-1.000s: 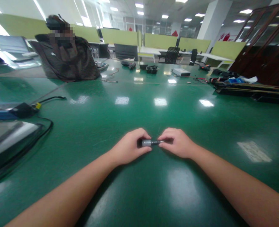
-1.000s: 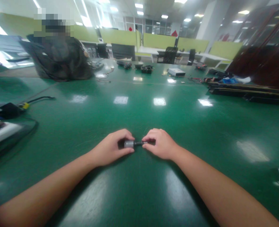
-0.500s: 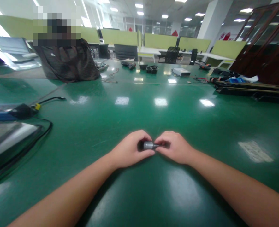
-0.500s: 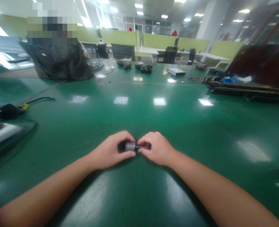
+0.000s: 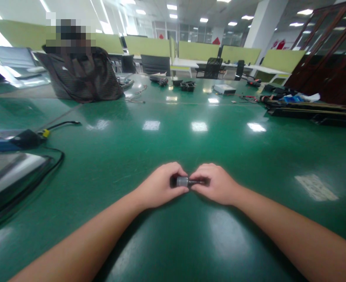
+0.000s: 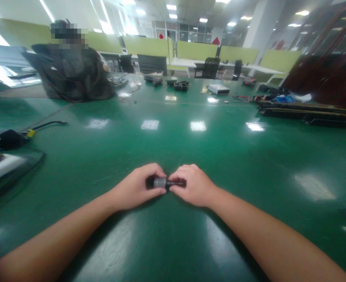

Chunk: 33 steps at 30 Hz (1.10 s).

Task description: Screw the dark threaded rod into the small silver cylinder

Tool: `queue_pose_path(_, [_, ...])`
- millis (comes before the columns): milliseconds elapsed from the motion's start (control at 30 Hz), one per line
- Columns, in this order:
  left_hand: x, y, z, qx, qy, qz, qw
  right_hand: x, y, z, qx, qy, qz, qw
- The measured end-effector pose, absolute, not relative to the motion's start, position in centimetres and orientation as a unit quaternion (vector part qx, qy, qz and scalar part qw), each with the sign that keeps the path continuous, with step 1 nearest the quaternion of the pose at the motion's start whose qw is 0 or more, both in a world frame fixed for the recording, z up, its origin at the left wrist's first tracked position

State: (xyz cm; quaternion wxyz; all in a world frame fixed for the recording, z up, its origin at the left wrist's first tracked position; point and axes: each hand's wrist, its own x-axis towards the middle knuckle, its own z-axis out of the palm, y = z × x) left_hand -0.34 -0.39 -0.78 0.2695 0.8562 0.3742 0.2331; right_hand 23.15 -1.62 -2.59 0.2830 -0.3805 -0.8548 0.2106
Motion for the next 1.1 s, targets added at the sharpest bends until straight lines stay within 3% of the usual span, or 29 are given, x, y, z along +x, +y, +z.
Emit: queue_pose_path(1100, [-0.53, -0.28, -0.9, 0.865, 0.362, 0.222, 0.269, 23.56, -1.27, -2.31, -0.364, -0.854, 0.216, 0.302])
